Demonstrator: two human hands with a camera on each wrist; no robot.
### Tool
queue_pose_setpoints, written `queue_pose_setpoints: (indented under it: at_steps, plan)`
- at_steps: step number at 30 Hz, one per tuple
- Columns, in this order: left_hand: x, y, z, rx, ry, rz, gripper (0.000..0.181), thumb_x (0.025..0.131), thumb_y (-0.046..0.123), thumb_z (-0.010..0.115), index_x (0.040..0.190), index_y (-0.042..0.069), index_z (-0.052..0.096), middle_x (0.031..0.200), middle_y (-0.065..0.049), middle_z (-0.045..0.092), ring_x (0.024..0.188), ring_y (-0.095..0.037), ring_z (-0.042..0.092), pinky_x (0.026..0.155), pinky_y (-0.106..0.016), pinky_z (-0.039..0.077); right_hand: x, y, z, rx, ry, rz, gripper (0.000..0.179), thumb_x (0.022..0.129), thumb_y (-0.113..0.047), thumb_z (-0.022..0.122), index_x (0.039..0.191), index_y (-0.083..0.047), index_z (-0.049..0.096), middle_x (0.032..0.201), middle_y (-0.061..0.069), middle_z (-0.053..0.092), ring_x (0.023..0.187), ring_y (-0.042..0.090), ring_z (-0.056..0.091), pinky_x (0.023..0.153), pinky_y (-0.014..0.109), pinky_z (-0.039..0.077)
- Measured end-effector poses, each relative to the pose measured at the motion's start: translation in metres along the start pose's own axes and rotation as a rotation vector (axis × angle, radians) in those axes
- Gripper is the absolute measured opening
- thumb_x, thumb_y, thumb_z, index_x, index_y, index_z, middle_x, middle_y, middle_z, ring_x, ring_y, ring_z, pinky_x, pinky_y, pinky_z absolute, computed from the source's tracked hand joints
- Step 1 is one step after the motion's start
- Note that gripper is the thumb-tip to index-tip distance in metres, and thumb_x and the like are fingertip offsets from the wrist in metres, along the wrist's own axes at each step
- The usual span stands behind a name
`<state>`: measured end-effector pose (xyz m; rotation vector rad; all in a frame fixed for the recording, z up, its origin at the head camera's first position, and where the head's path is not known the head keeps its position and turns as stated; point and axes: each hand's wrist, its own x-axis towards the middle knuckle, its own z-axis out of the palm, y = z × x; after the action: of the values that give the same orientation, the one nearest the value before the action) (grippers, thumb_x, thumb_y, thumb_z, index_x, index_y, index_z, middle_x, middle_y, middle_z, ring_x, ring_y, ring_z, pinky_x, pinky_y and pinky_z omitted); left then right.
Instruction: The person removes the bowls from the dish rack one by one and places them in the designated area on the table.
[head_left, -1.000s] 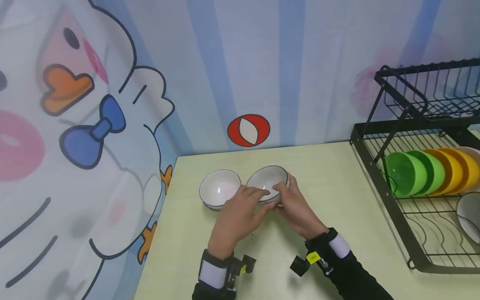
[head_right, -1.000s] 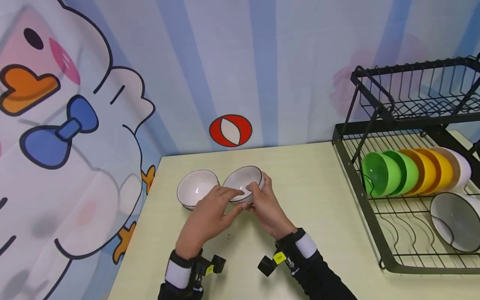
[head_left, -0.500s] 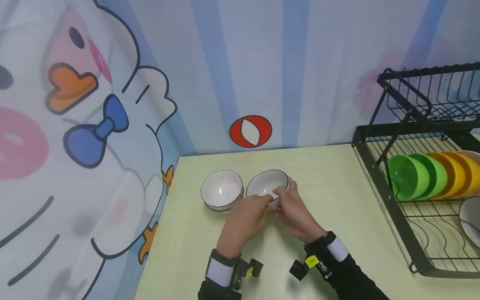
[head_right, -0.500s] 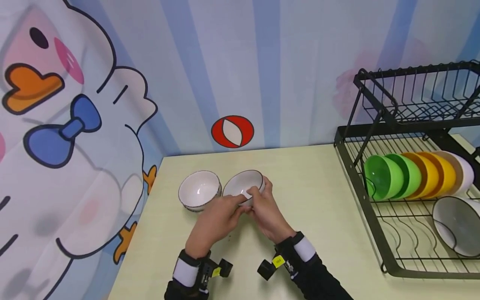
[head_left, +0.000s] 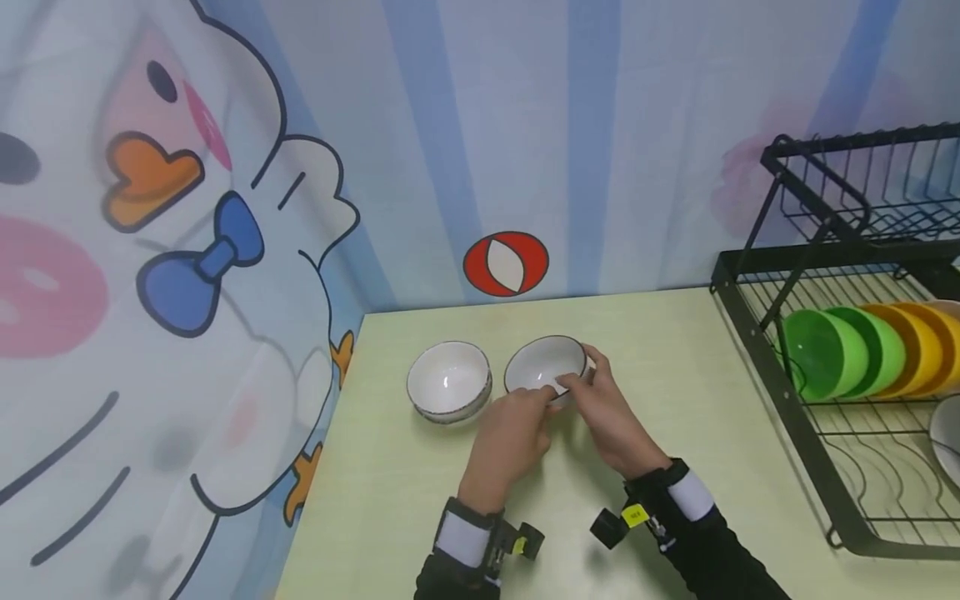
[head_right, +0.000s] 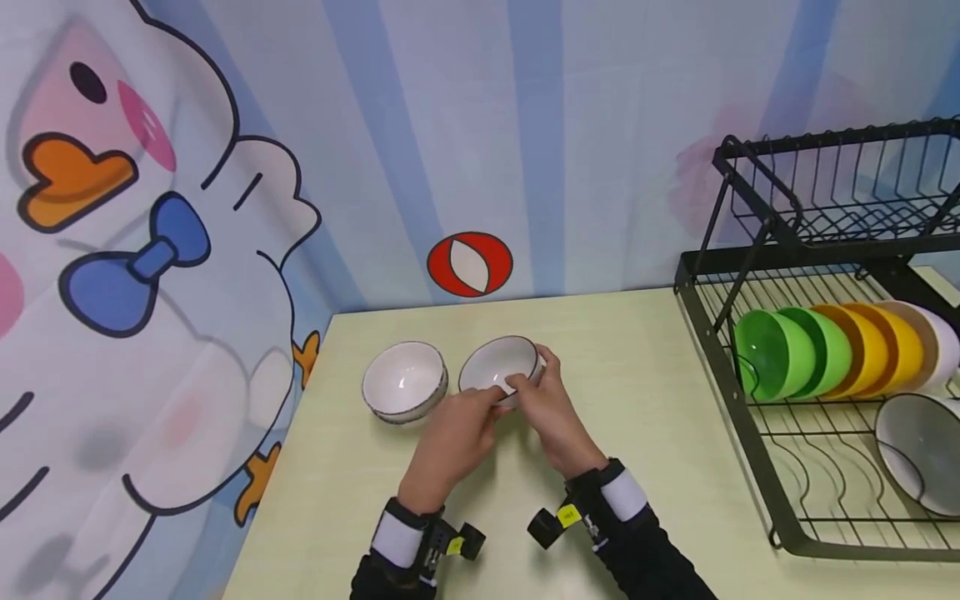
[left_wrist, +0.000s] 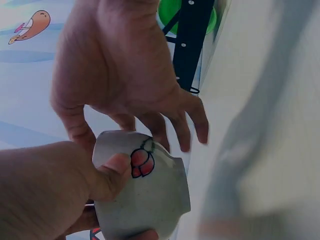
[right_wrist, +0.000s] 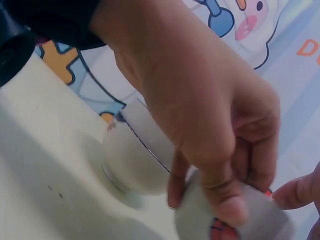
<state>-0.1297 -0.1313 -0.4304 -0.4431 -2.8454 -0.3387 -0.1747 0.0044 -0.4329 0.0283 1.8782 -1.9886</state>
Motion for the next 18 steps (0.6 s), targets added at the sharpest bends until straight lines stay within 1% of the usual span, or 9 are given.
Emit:
queue_pose_setpoints:
  at_steps: [2, 4, 7, 9, 11, 14, 18]
  plan:
    - [0.001, 0.001, 0.003, 0.009, 0.002, -0.011, 0.007, 0.094, 0.019, 0.068, 0.095, 0.013, 0.07, 0.078, 0.001, 0.072, 0.071, -0.014, 0.067, 0.059, -0.025, 0.048, -0.003, -0.003, -0.003, -0.061, 0.023, -0.005, 0.072, 0.102, -0.021, 0.043, 0.158, -0.017, -0.002, 0.165, 0.02, 0.005, 0.154, 0.036, 0.009, 0.123, 0.06, 0.01]
    - [0.001, 0.001, 0.005, 0.028, -0.009, -0.023, 0.006, 0.093, 0.018, 0.069, 0.095, 0.013, 0.071, 0.079, 0.0, 0.073, 0.071, -0.014, 0.068, 0.06, -0.026, 0.05, -0.005, -0.005, -0.005, -0.117, 0.043, -0.015, 0.07, 0.103, -0.023, 0.044, 0.159, -0.018, 0.002, 0.165, 0.019, 0.007, 0.154, 0.037, 0.006, 0.122, 0.062, 0.013]
    - [0.0, 0.0, 0.008, 0.046, -0.045, -0.037, 0.005, 0.09, 0.013, 0.07, 0.094, 0.013, 0.072, 0.079, 0.0, 0.073, 0.07, -0.014, 0.067, 0.06, -0.026, 0.05, -0.009, -0.007, -0.004, -0.23, 0.069, -0.03, 0.065, 0.102, -0.025, 0.045, 0.158, -0.018, 0.013, 0.164, 0.017, 0.012, 0.154, 0.039, 0.002, 0.12, 0.064, 0.017]
    - [0.0, -0.001, 0.01, 0.055, -0.067, -0.043, 0.005, 0.089, 0.011, 0.07, 0.093, 0.013, 0.073, 0.078, 0.001, 0.073, 0.068, -0.013, 0.066, 0.059, -0.026, 0.049, -0.01, -0.007, -0.002, -0.301, 0.077, -0.036, 0.062, 0.102, -0.025, 0.047, 0.157, -0.018, 0.019, 0.163, 0.017, 0.013, 0.152, 0.04, 0.002, 0.117, 0.066, 0.02]
    - [-0.001, -0.002, 0.011, 0.055, -0.077, -0.054, 0.005, 0.09, 0.011, 0.07, 0.092, 0.013, 0.074, 0.077, 0.001, 0.072, 0.068, -0.013, 0.065, 0.058, -0.026, 0.048, -0.012, -0.007, 0.001, -0.361, 0.079, -0.042, 0.06, 0.101, -0.025, 0.049, 0.156, -0.018, 0.024, 0.162, 0.019, 0.015, 0.149, 0.041, 0.006, 0.114, 0.068, 0.023]
    - [-0.001, -0.002, 0.013, 0.066, -0.056, -0.054, 0.005, 0.09, 0.013, 0.071, 0.092, 0.013, 0.075, 0.079, 0.0, 0.073, 0.071, -0.014, 0.067, 0.061, -0.027, 0.051, -0.012, -0.008, 0.002, -0.395, 0.083, -0.064, 0.057, 0.101, -0.026, 0.05, 0.153, -0.018, 0.029, 0.16, 0.02, 0.016, 0.145, 0.04, 0.011, 0.11, 0.068, 0.028]
    - [0.0, -0.002, 0.015, 0.106, -0.036, -0.048, 0.005, 0.089, 0.013, 0.073, 0.091, 0.014, 0.077, 0.079, 0.001, 0.074, 0.075, -0.015, 0.068, 0.065, -0.028, 0.053, -0.012, -0.009, 0.0, -0.401, 0.093, -0.081, 0.053, 0.101, -0.026, 0.05, 0.15, -0.018, 0.034, 0.16, 0.02, 0.016, 0.144, 0.041, 0.011, 0.108, 0.068, 0.029]
